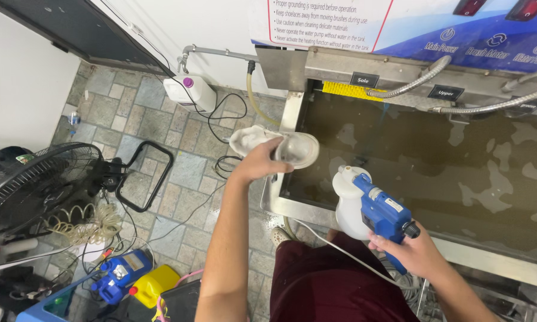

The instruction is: The person cleans a pair of white sneakers using a blue spray bottle and a black pressure washer. They first spray the shoes with liquid, then use the pressure washer to rinse them inside a stainless steel sink. Finally, they place the shoes into a bucket and rinse their hands.

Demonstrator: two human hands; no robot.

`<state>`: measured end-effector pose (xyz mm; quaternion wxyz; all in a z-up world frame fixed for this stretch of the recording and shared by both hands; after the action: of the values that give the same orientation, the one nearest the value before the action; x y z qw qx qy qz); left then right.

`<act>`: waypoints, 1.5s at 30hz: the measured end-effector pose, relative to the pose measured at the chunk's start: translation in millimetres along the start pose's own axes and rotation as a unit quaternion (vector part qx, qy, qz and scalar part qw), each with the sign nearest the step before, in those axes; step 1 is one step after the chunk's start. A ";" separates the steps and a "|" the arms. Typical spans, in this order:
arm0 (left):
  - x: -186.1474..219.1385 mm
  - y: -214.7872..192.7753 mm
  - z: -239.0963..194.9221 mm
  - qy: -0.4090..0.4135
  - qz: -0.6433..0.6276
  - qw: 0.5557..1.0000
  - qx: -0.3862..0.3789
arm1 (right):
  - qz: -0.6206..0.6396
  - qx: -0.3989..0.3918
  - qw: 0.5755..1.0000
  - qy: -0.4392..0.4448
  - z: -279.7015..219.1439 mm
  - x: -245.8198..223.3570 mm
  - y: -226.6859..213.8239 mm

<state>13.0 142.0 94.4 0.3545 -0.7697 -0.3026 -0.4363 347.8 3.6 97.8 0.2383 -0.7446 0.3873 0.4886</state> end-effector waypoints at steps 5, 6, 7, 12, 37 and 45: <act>8.3 27.0 20.4 0.006 0.165 0.986 0.027 | -0.005 0.011 1.000 -0.026 -11.5 16.5 -9.8; 15.6 28.1 24.7 0.006 0.190 0.981 0.040 | 0.002 0.010 1.000 -0.028 -13.6 18.4 -11.0; 17.4 32.1 28.8 -0.039 0.216 0.975 0.034 | -0.002 0.003 0.999 -0.036 -15.6 17.6 -11.6; 50.6 30.4 13.3 -0.218 0.324 0.920 0.037 | 0.016 -0.002 0.999 -0.045 -20.2 7.2 -14.9; -55.1 56.3 -5.1 0.086 -0.205 0.907 0.357 | -0.073 -0.053 0.996 -0.011 -34.4 19.1 -8.6; -45.8 21.1 -37.1 0.100 -0.151 0.914 0.363 | -0.034 -0.002 0.999 0.035 -64.3 32.3 41.9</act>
<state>-7.5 92.9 61.5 0.5677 -0.4853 -0.5164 -0.4190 356.0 -79.2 95.6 0.2394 -0.7744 0.3694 0.4545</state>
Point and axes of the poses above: each hand's wrist, its own z-axis towards the middle knuckle, its own y-axis out of the palm, x = y × z, the point moved 9 cm from there along z, towards the middle knuckle, and after that the axes turned 12 degrees about -x, right-handed, at the moved point
